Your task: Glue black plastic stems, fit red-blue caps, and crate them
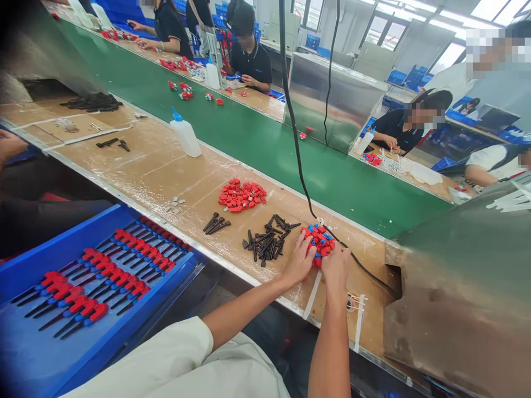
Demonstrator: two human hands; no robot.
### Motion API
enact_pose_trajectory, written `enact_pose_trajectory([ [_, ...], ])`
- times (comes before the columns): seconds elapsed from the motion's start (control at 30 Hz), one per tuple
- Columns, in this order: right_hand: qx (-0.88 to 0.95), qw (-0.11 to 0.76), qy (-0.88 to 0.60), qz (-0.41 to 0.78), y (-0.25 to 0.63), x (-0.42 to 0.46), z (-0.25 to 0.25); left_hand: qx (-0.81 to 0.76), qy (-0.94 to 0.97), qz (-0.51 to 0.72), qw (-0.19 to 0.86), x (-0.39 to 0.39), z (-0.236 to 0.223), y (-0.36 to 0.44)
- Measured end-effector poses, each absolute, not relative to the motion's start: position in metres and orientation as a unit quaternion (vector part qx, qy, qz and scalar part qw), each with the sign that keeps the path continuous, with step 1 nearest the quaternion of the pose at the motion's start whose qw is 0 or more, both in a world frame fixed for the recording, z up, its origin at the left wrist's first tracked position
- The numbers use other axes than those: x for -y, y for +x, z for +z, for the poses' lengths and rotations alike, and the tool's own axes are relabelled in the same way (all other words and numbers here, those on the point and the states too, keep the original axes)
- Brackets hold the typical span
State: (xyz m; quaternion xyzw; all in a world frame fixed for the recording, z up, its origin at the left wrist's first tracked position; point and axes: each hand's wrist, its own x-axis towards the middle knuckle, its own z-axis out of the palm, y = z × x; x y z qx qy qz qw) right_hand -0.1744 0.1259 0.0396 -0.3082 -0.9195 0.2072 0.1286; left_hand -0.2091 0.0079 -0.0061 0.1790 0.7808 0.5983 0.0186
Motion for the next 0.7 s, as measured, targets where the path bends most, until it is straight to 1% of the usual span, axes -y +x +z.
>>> enact_pose_trajectory([
  [0.1, 0.925, 0.128, -0.292, 0.206, -0.142, -0.117, 0.054, -0.755, 0.175, 0.632, -0.025, 0.023, 0.004, -0.201],
  [0.17, 0.933, 0.101, -0.272, 0.213, -0.119, -0.106, 0.057, -0.757, 0.232, 0.611, -0.021, 0.046, 0.006, -0.191],
  [0.27, 0.946, 0.043, -0.24, 0.216, -0.1, -0.086, 0.051, -0.809, 0.342, 0.476, 0.042, 0.065, 0.004, -0.178],
  [0.33, 0.952, 0.006, -0.219, 0.216, -0.101, -0.074, 0.044, -0.841, 0.373, 0.383, 0.084, 0.065, 0.001, -0.175],
  [0.43, 0.956, -0.021, -0.201, 0.214, -0.114, -0.064, 0.039, -0.86, 0.374, 0.33, 0.102, 0.054, -0.004, -0.18],
  [0.5, 0.956, -0.017, -0.203, 0.211, -0.12, -0.059, 0.041, -0.861, 0.364, 0.344, 0.084, 0.046, -0.008, -0.187],
  [0.6, 0.955, -0.004, -0.201, 0.22, -0.112, -0.05, 0.05, -0.842, 0.356, 0.402, 0.057, 0.043, -0.013, -0.192],
  [0.7, 0.945, -0.014, -0.179, 0.273, -0.079, -0.039, 0.067, -0.799, 0.351, 0.487, 0.036, 0.053, -0.015, -0.185],
])
